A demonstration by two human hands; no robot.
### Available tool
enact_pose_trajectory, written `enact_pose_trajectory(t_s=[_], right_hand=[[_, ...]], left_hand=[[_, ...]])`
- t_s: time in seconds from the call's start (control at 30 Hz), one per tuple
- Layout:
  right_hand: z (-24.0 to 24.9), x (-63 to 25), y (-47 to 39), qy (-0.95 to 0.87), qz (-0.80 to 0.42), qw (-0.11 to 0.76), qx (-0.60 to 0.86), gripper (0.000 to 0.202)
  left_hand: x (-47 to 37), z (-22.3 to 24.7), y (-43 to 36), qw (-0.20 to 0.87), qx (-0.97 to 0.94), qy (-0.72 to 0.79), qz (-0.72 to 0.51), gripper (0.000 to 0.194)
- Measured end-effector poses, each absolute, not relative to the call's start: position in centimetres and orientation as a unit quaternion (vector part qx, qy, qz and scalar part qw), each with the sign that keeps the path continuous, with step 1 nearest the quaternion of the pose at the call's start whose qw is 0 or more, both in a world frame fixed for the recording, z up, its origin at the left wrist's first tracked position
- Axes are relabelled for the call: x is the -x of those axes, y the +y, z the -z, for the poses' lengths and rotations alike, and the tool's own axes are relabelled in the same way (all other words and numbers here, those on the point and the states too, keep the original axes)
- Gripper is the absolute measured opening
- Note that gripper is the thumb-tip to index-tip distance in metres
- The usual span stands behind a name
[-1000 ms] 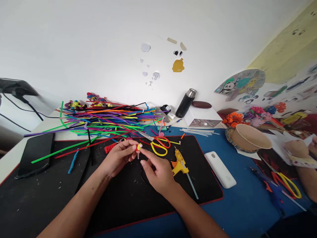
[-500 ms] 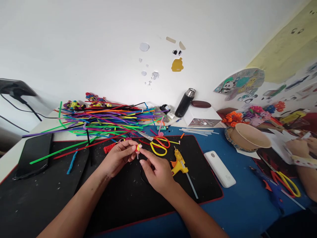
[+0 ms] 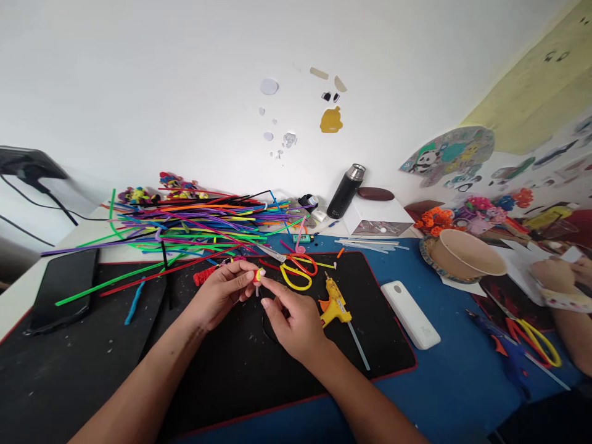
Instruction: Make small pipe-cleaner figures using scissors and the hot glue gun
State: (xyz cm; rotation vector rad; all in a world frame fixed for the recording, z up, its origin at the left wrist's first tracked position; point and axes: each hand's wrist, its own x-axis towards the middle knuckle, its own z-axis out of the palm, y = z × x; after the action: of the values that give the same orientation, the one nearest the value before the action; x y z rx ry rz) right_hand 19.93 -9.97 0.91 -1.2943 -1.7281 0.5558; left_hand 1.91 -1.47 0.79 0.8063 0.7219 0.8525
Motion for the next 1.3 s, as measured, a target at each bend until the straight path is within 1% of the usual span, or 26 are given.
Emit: enact_pose_trajectory(t_s=[0.33,0.5,0.63,0.97,1.3], right_hand=[[-1.12,-19.93,-9.93,-0.696,-0.222,0.444,0.519,0.04],[-1.09,-20.01,-9.95,-0.696,-0.228,0.43,0.528,0.04],[-0.96,-20.08,-10.04,-0.699,-0.231,0.419,0.531,0.04],[-1.18,-20.21,-10.14,-0.698,-0.234,0.429,0.523,0.041],[-0.98,-20.06,-10.05,-0.696,-0.234,0.424,0.53,0.042]], left_hand=[[-1.82,-0.69,-1.44,0.769,-0.379,0.339,-0.387,0.031],[-1.83,-0.8,-1.46,0.767,-0.382,0.343,-0.385,0.032],[-1.9,-0.84,-1.49,0.766,-0.38,0.341,-0.39,0.031],[-1.66,-0.63,-1.48,0.768,-0.373,0.343,-0.392,0.028],[-2.0,-1.17,-1.52,0.768,-0.378,0.339,-0.391,0.032]])
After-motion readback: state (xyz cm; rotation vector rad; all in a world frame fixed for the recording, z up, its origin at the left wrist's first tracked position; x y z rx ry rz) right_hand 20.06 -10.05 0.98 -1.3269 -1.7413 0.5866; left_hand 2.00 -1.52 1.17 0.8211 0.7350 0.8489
